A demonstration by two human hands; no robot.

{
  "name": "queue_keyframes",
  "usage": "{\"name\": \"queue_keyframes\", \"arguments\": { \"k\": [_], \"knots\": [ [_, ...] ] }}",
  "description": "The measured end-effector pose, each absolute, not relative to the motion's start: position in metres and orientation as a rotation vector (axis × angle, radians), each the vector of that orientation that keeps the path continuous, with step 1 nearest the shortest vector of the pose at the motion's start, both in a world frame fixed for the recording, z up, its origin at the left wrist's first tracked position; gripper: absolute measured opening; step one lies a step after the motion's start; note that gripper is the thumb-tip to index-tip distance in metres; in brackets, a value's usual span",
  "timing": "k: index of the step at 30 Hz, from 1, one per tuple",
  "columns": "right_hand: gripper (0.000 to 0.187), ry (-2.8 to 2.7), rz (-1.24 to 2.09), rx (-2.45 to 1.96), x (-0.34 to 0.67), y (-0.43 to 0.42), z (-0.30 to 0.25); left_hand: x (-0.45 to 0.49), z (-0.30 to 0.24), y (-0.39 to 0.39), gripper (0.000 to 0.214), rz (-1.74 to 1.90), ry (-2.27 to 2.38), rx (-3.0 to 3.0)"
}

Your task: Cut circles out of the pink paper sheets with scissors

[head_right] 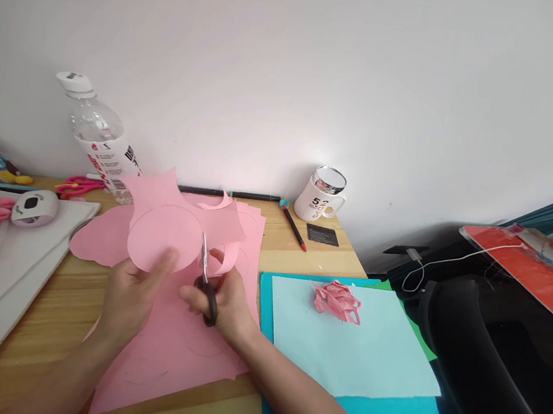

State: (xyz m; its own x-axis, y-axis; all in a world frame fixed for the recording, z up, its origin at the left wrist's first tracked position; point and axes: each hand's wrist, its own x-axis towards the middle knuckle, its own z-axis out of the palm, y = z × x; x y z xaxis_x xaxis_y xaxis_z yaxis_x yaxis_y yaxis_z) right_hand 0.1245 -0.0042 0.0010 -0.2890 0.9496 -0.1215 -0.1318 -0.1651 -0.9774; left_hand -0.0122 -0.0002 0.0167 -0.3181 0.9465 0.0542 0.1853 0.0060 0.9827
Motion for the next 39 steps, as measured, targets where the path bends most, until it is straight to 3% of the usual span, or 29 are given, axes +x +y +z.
{"name": "queue_keyframes", "arguments": {
  "k": [9,16,28,39],
  "knots": [
    [0.088,-1.192,1.652,-0.991,0.1202,-0.0047,-0.003,-0.0085,0.0173,-0.0002,0.036,1.387,1.504,1.201],
    [0.062,-1.123,1.614,-0.859,0.1224,-0.001,-0.0038,-0.0078,0.0161,-0.0013,0.039,1.335,1.403,1.205],
    [0.059,-1.176,1.61,-0.845,0.1252,-0.0002,-0.0076,-0.0112,0.0124,-0.0022,0.047,1.3,1.53,1.137],
    [0.051,-1.182,1.632,-0.863,0.1256,-0.0008,-0.0061,-0.0093,0.0183,0.0,0.038,1.309,1.5,1.138]
  ]
}}
